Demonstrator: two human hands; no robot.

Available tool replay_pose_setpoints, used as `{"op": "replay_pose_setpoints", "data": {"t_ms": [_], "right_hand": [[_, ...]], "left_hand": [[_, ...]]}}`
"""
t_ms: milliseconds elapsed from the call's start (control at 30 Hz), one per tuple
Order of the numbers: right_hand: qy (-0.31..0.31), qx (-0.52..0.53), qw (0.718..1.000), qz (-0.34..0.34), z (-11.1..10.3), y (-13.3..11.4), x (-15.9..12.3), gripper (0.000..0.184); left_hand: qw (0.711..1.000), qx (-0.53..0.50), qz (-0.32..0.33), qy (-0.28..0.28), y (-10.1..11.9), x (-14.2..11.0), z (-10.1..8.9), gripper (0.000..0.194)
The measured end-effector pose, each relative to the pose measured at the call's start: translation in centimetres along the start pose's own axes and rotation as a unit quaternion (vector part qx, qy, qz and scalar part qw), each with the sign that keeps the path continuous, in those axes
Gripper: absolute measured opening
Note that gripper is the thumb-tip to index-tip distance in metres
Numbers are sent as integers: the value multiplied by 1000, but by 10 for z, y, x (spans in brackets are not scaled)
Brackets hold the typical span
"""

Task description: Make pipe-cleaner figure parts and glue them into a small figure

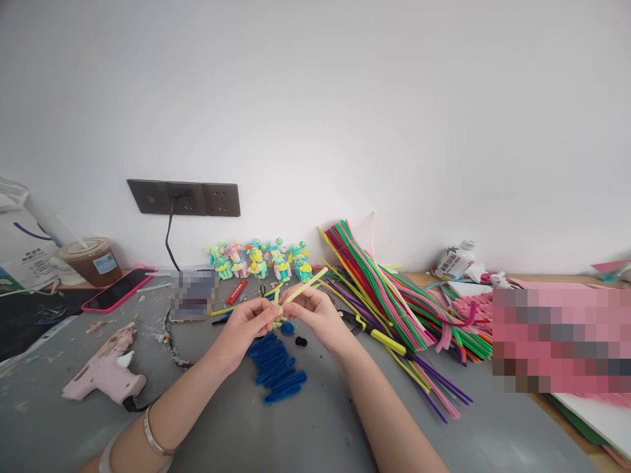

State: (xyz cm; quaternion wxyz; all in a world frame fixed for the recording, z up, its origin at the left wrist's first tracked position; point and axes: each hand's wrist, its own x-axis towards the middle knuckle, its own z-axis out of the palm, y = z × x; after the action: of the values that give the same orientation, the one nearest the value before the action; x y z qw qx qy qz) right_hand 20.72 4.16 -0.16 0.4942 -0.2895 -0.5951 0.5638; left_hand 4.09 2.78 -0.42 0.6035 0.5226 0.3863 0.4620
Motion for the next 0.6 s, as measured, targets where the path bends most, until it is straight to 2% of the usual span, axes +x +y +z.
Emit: {"op": "replay_pose_setpoints", "data": {"t_ms": [200, 467, 600], "right_hand": [[-28, 28, 999, 26, -2, -6, -2, 17], [-8, 73, 997, 32, -1, -5, -1, 22], [0, 87, 995, 37, -1, -5, 0, 21]], "left_hand": [[998, 37, 4, -58, -1, -3, 0, 34], [991, 78, 9, -108, 0, -1, -6, 35], [987, 108, 20, -114, 3, -1, -8, 39]]}}
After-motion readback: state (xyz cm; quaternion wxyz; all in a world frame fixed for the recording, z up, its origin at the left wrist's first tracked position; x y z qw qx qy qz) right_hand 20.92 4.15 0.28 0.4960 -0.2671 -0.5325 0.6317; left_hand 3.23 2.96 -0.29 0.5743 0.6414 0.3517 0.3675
